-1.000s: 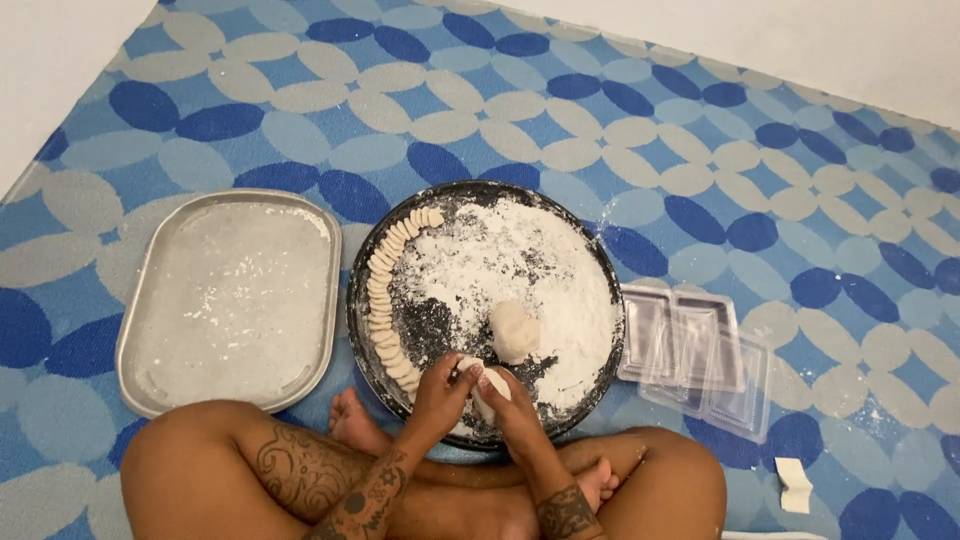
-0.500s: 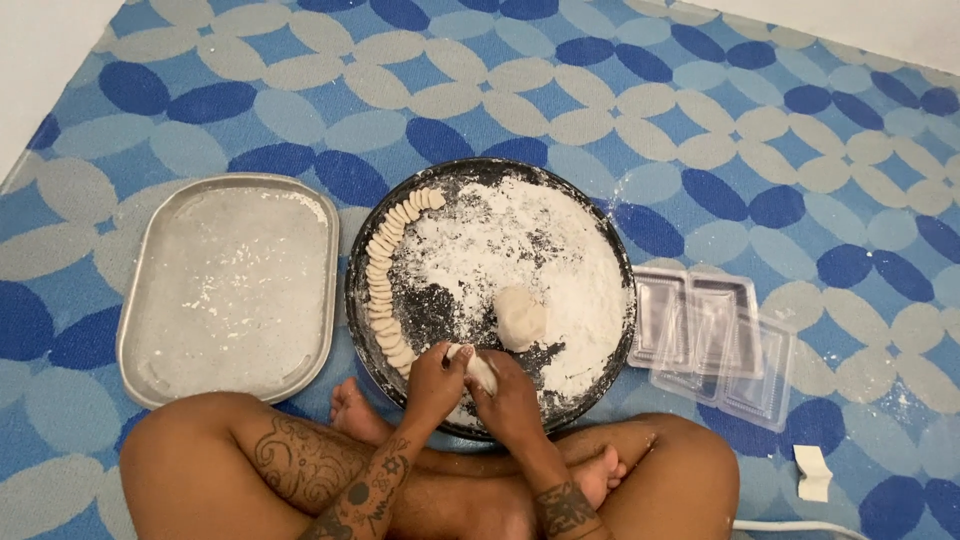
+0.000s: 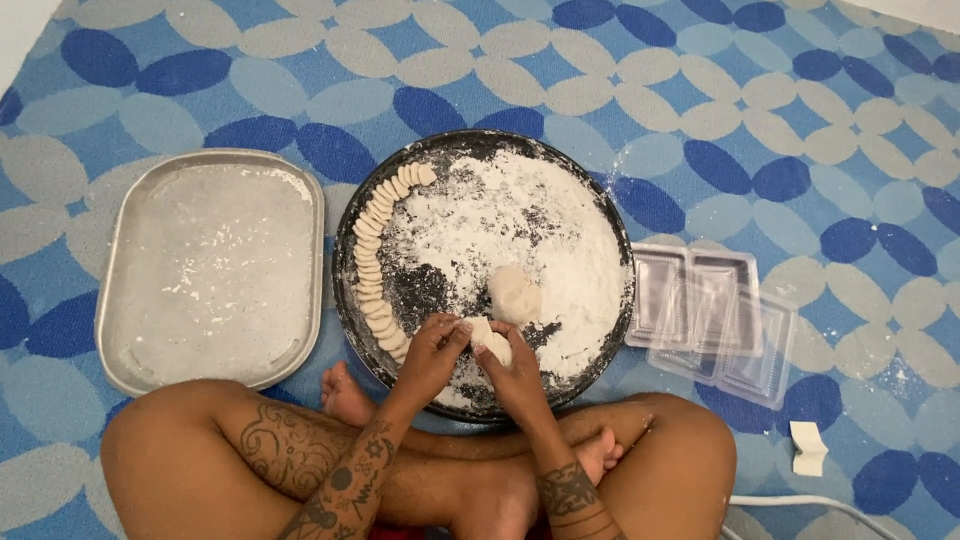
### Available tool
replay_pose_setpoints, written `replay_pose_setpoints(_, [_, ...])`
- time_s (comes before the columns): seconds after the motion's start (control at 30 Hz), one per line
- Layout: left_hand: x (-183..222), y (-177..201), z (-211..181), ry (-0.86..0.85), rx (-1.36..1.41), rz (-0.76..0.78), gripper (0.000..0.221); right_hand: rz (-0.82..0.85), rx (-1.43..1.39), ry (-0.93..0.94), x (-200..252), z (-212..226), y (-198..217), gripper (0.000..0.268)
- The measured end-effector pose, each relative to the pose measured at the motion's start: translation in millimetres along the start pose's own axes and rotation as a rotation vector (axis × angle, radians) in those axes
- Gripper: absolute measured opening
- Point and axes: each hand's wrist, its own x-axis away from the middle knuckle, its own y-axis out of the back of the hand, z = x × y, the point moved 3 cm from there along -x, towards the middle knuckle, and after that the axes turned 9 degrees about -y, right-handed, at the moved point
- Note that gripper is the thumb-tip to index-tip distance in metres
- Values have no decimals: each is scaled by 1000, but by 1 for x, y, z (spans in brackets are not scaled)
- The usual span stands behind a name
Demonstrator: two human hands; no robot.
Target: Forming small dough pieces by pinching them from a larger mass and arranging them on a floured tray.
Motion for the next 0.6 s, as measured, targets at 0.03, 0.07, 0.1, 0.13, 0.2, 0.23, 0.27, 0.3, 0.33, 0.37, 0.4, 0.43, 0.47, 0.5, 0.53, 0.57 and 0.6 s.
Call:
replay_pose_setpoints(0.03, [0,-1,4,3,2,3,51,-3,0,-4,-1,-2,0,43])
replay_pose_setpoints(0.07, [1,-1,9,28,-16,5,47,24,-27,-13,-2,-5,-1,41])
replay_pose_setpoints(0.1, [2,-1,14,53,-34,7,44,50,-54,-23,-2,-7,-3,40])
replay_pose_setpoints(0.13, [3,-2,10,59,-32,8,44,49,-53,-29,-4,-13,-4,40])
replay_pose_setpoints(0.2, [5,-2,2,97,-73,13,31,123,18,-60,-9,-24,-8,45])
replay_pose_setpoints(0.23, [5,-3,8,99,-73,12,31,124,19,-63,-9,-24,-8,45])
replay_pose_setpoints(0.27, [6,-3,12,75,-136,30,29,132,33,-55,-9,-24,-9,44])
replay_pose_setpoints(0.3, [6,-4,16,51,-199,49,27,140,46,-48,-9,-25,-10,45])
replay_pose_setpoints(0.33, [6,-4,17,51,-199,48,27,141,47,-48,-11,-25,-12,45])
replay_pose_setpoints(0.37, [7,-4,18,71,-227,33,30,133,44,-26,-13,-25,-13,44])
replay_pose_setpoints(0.4, [7,-4,19,91,-256,18,34,126,40,-4,-14,-25,-14,44])
replay_pose_setpoints(0.43, [8,-6,17,91,-256,15,34,128,41,-3,-13,-24,-14,44])
replay_pose_setpoints(0.47, [8,-8,14,92,-297,17,37,100,69,40,-12,-21,-14,39])
replay_pose_setpoints(0.5, [7,-9,11,93,-338,19,41,71,97,82,-10,-17,-13,35])
replay_pose_setpoints(0.53, [5,-10,7,91,-338,15,41,74,99,85,-7,-16,-14,35])
replay_pose_setpoints(0.57, [4,-10,5,145,-340,20,47,46,144,106,-4,-14,-14,31])
replay_pose_setpoints(0.6, [2,-11,2,200,-341,25,53,18,190,126,-1,-13,-14,26])
